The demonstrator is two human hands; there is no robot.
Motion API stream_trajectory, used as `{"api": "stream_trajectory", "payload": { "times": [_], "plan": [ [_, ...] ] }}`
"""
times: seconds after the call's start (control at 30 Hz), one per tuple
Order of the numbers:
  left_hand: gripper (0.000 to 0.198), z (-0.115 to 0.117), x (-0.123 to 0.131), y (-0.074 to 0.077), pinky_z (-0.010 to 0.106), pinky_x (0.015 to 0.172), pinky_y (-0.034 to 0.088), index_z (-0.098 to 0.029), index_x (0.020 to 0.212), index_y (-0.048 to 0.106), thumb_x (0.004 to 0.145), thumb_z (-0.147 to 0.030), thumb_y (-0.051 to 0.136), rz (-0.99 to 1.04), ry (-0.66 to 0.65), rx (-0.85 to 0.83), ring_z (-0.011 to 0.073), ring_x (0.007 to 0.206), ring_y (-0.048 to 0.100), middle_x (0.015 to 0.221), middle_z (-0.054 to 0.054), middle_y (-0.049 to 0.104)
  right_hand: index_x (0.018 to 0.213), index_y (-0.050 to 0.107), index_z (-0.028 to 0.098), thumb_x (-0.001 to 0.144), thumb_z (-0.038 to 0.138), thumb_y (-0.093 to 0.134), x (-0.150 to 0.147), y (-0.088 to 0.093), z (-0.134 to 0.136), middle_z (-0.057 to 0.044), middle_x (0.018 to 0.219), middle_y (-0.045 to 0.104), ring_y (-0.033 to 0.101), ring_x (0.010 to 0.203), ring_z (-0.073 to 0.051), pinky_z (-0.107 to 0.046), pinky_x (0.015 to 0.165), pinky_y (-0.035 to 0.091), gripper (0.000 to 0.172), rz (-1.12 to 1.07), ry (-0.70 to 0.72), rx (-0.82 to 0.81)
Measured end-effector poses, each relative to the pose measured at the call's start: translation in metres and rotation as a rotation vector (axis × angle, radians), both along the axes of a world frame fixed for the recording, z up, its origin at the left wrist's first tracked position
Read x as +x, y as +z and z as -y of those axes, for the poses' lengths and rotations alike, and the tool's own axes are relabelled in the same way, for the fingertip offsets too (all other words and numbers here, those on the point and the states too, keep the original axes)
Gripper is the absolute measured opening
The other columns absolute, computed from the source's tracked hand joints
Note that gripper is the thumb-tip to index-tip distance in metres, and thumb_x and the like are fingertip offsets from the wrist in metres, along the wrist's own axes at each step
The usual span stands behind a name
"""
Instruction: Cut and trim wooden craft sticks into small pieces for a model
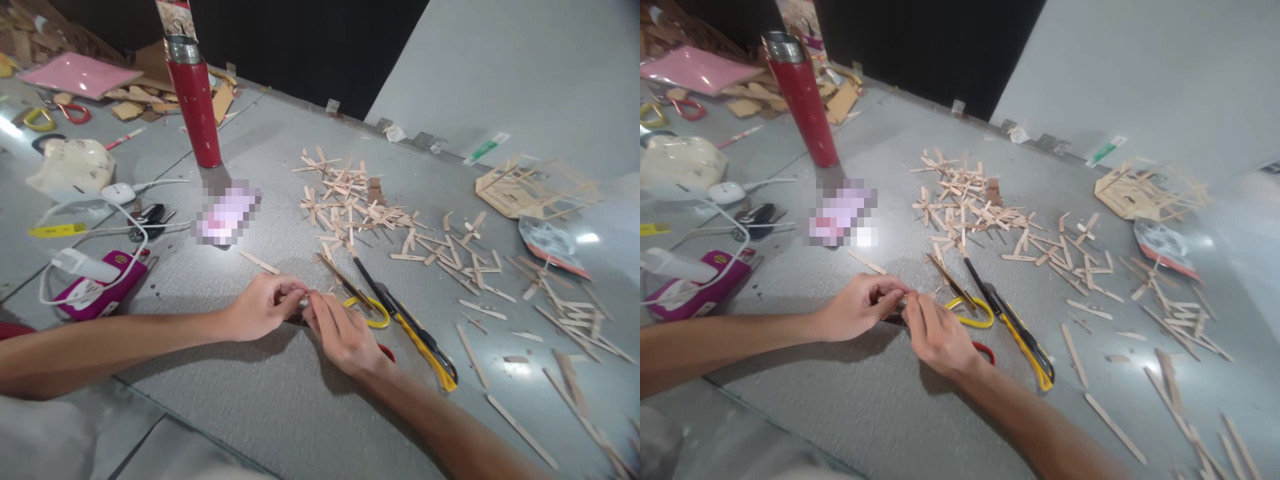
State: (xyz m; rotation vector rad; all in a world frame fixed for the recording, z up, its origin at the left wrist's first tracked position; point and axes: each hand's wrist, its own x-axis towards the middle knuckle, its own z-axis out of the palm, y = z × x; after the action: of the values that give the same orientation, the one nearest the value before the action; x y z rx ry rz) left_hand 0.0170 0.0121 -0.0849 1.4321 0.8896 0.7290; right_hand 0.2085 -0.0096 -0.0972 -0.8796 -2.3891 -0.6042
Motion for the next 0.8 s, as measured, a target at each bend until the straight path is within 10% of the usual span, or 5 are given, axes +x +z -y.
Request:
{"api": "stream_trajectory", "payload": {
  "times": [0.7,0.8],
  "plan": [
    [0.032,-0.001,-0.008,0.010,0.019,0.050,0.032,-0.012,0.087,0.069,0.102,-0.030,0.046,-0.082,0.029,0.162,0.0081,0.052,0.041,0.059,-0.005,0.048,0.112,0.068,0.015,0.089,0.010,0.073,0.003,0.003,-0.004,-0.004,0.076,0.063,0.060,0.066,-0.018,-0.031,0.058,0.052,0.024,-0.302,-0.007,-0.015],
    [0.031,-0.002,-0.012,0.009,0.019,0.050,0.031,-0.012,0.094,0.069,0.103,-0.030,0.045,-0.114,0.011,0.247,0.0078,0.052,0.042,0.061,-0.005,0.050,0.104,0.069,0.019,0.091,0.013,0.070,0.003,0.003,-0.004,-0.009,0.091,0.066,0.065,0.081,-0.021,-0.034,0.069,0.055,0.014,-0.505,-0.029,-0.239]
  ]
}}
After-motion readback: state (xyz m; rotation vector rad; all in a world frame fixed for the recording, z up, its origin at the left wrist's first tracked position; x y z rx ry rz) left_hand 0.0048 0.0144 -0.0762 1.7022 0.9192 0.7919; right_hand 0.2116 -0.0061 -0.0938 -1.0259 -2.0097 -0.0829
